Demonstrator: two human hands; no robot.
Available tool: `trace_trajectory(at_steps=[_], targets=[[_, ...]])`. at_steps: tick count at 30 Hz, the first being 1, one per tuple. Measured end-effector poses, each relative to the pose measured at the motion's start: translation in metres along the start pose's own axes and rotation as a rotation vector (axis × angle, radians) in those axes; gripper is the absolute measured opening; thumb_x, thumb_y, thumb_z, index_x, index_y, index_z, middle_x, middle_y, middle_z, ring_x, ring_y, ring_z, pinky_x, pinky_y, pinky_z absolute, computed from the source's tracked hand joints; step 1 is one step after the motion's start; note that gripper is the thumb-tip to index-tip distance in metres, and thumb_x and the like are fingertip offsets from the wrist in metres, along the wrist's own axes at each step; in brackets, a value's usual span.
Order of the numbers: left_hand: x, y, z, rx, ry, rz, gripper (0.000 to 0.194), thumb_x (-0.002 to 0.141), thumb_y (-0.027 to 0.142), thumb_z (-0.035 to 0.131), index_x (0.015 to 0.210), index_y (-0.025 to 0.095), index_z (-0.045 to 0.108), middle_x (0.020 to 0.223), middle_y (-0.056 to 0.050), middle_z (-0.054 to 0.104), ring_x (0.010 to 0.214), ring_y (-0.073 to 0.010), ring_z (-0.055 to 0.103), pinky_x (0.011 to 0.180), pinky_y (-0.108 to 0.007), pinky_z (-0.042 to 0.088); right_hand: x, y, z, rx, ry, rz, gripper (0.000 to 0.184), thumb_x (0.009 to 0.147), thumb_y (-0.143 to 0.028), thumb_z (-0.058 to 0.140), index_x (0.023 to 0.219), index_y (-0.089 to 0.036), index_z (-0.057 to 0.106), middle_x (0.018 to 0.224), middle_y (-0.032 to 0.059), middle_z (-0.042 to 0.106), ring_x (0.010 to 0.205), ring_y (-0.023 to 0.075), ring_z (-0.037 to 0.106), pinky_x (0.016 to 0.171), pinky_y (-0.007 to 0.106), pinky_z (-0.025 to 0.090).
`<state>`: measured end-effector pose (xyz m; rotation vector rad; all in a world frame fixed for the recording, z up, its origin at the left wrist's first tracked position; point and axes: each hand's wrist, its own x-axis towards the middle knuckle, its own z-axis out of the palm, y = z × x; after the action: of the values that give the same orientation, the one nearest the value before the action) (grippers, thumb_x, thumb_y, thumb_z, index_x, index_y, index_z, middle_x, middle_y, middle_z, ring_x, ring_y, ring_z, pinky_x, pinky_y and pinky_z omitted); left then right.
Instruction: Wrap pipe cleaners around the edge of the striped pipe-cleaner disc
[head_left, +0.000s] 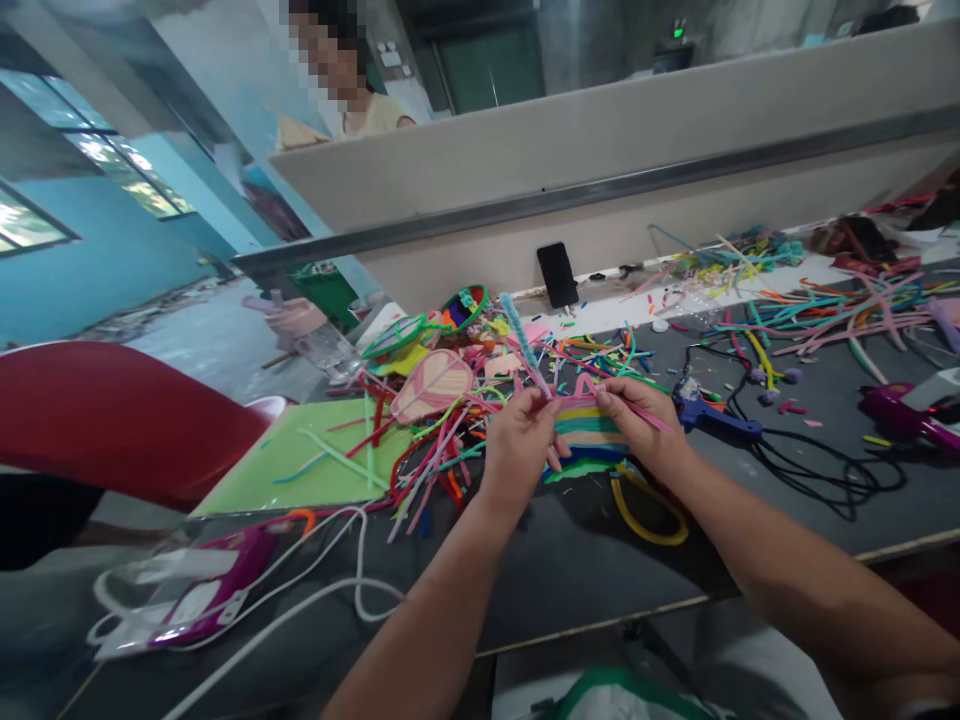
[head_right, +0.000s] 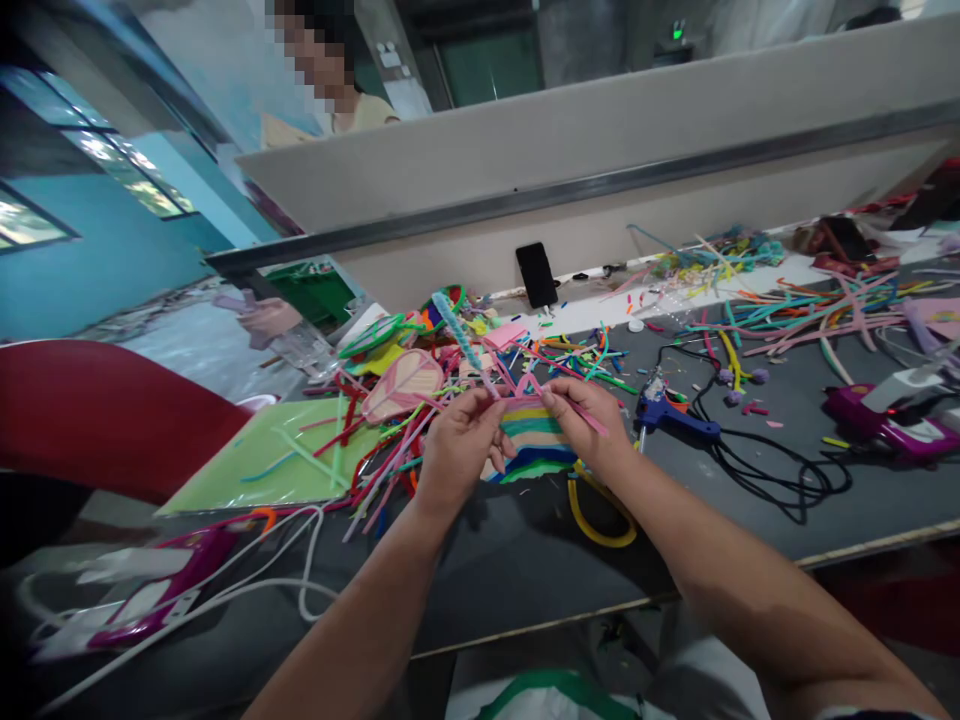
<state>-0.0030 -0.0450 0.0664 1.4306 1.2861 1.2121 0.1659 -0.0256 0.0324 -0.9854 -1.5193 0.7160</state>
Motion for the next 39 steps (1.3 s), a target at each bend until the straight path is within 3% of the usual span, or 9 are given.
trace_trajectory(at_steps=[4,9,16,19,27,29,34,39], targets=[[0.002,0.002,-0.003,-0.067,-0.068,-0.066,0.036,0.075,0.043,0.063,0.096,0.014,0.058,0.039,0.007,0.048,0.033,-0.0132,0.052,0.028,-0.019,0.036,-0.002,-0.004,0.003,0.037,-0.025,-0.006,0.025,0.082,-0.043,0.057,0.084,-0.019,0.065,0.077,0.0020,0.063,0.072,0.0163,0.056,0.065,0.025,0.042],[0.004,0.000,-0.006,-0.071,-0.124,-0.126,0.045,0.071,0.043,0.068,0.103,0.012,0.060,0.036,0.007,0.050,0.027,-0.0105,0.044,0.028,-0.018,0.034,-0.003,-0.005,0.004,0.041,-0.061,-0.012,0.024,0.083,-0.041,0.057,0.085,-0.018,0.066,0.076,0.0016,0.063,0.070,0.0151,0.056,0.064,0.025,0.043],[0.004,-0.003,-0.010,-0.035,-0.097,-0.088,0.030,0.074,0.040,0.064,0.086,0.012,0.064,0.036,0.004,0.052,0.026,-0.0091,0.041,0.029,-0.018,0.032,-0.001,-0.006,0.003,0.175,-0.094,0.072,0.026,0.076,-0.040,0.066,0.091,-0.019,0.066,0.081,0.0030,0.065,0.073,0.0163,0.059,0.065,0.027,0.046],[0.004,-0.002,-0.012,-0.059,-0.086,-0.094,0.025,0.074,0.037,0.063,0.082,0.013,0.062,0.037,0.004,0.052,0.027,-0.0094,0.042,0.029,-0.018,0.032,0.001,-0.004,0.000,0.196,-0.073,0.110,0.023,0.072,-0.039,0.069,0.084,-0.019,0.067,0.078,0.0024,0.066,0.071,0.0158,0.059,0.064,0.027,0.046],[0.006,-0.002,-0.014,-0.099,-0.079,-0.133,0.034,0.062,0.037,0.076,0.082,0.013,0.062,0.040,0.005,0.053,0.031,-0.0093,0.047,0.031,-0.018,0.037,0.003,0.000,-0.001,0.152,-0.075,0.188,0.023,0.070,-0.040,0.069,0.076,-0.018,0.068,0.069,0.0020,0.065,0.063,0.0148,0.057,0.058,0.027,0.044],[0.006,-0.003,-0.013,-0.099,-0.055,-0.130,0.032,0.063,0.036,0.075,0.081,0.013,0.061,0.040,0.004,0.054,0.031,-0.0091,0.047,0.032,-0.018,0.037,0.002,-0.001,0.000,0.150,-0.075,0.117,0.020,0.072,-0.038,0.069,0.077,-0.019,0.068,0.073,0.0028,0.067,0.067,0.0159,0.060,0.063,0.028,0.046],[0.006,-0.001,-0.013,-0.084,-0.013,-0.113,0.027,0.066,0.034,0.072,0.079,0.013,0.061,0.040,0.004,0.055,0.032,-0.0098,0.048,0.033,-0.019,0.040,0.002,0.000,-0.002,0.063,-0.111,-0.251,0.011,0.077,-0.031,0.065,0.075,-0.021,0.063,0.089,0.0065,0.066,0.089,0.0198,0.061,0.077,0.033,0.048],[0.006,-0.001,-0.014,-0.095,-0.005,-0.117,0.031,0.063,0.036,0.074,0.079,0.013,0.061,0.043,0.003,0.057,0.037,-0.0122,0.055,0.039,-0.020,0.047,0.005,0.006,-0.006,-0.004,-0.167,-0.376,0.012,0.078,-0.032,0.064,0.075,-0.021,0.060,0.090,0.0072,0.064,0.088,0.0197,0.061,0.078,0.035,0.048]])
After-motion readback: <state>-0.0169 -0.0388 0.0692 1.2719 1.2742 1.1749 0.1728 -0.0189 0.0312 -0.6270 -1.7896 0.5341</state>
